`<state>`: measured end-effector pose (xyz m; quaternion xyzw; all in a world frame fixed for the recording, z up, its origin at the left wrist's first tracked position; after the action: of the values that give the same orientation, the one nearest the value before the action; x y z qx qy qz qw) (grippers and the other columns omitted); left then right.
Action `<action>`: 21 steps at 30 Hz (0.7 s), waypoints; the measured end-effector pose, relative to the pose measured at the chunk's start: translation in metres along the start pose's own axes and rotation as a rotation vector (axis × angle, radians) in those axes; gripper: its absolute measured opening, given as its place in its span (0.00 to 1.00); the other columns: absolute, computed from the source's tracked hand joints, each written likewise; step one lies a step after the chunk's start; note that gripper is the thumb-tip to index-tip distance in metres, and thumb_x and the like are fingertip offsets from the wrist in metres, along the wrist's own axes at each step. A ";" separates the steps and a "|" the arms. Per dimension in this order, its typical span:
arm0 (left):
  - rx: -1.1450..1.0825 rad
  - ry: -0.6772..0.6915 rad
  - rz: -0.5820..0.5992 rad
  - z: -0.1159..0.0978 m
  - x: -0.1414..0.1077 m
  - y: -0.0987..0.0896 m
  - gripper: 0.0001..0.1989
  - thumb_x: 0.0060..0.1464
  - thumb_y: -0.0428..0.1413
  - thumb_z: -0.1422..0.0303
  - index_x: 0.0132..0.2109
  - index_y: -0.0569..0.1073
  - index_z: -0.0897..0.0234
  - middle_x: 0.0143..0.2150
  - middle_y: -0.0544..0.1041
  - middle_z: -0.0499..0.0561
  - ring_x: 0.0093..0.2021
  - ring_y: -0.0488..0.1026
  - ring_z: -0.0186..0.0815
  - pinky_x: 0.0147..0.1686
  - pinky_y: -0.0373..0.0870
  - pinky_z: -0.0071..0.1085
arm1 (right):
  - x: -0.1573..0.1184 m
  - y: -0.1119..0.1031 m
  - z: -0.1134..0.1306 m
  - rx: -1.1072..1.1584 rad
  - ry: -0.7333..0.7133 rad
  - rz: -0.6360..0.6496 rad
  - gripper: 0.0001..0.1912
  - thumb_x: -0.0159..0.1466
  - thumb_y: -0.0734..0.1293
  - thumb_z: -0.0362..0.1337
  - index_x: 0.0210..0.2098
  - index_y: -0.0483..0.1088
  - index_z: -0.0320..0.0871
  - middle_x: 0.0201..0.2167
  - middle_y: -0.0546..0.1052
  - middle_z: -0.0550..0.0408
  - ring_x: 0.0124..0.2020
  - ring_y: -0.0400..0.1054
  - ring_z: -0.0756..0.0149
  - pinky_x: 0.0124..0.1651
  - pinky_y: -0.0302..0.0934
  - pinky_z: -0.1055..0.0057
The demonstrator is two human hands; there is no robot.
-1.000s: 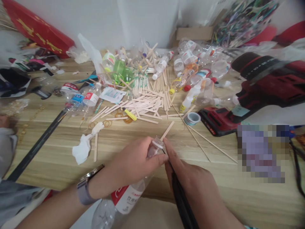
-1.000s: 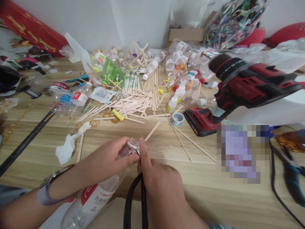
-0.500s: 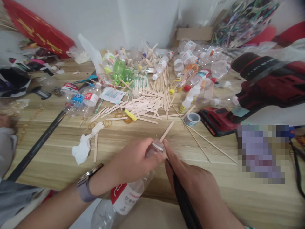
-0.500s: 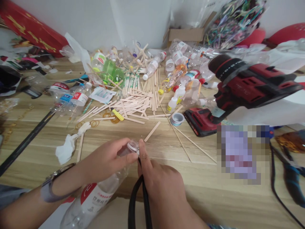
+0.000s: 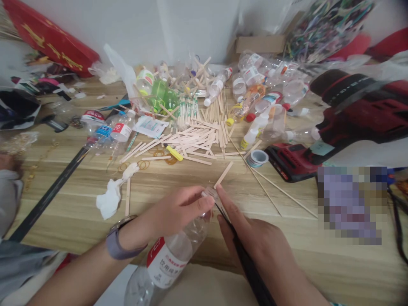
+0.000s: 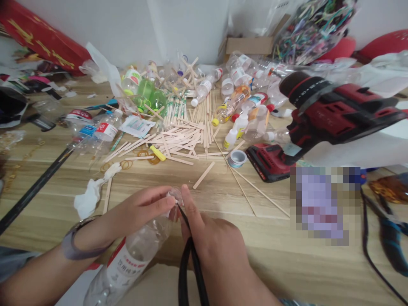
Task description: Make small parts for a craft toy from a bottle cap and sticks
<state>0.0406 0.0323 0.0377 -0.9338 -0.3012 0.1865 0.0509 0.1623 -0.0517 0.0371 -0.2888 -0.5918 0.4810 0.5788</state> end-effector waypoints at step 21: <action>-0.211 -0.055 0.106 0.006 0.002 0.005 0.20 0.59 0.52 0.50 0.40 0.71 0.65 0.33 0.75 0.49 0.34 0.72 0.34 0.38 0.67 0.30 | -0.003 0.002 0.002 0.090 0.000 0.043 0.29 0.68 0.55 0.31 0.68 0.49 0.39 0.12 0.67 0.67 0.09 0.59 0.71 0.18 0.45 0.74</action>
<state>0.0429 0.0296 0.0307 -0.9431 -0.2707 0.1816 -0.0656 0.1605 -0.0539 0.0346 -0.2748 -0.5633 0.5196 0.5807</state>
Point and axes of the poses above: each hand's wrist, its own x-axis towards the middle knuckle, its own y-axis out of the palm, z = x × y, the point moved 6 cm from there along x, towards the middle knuckle
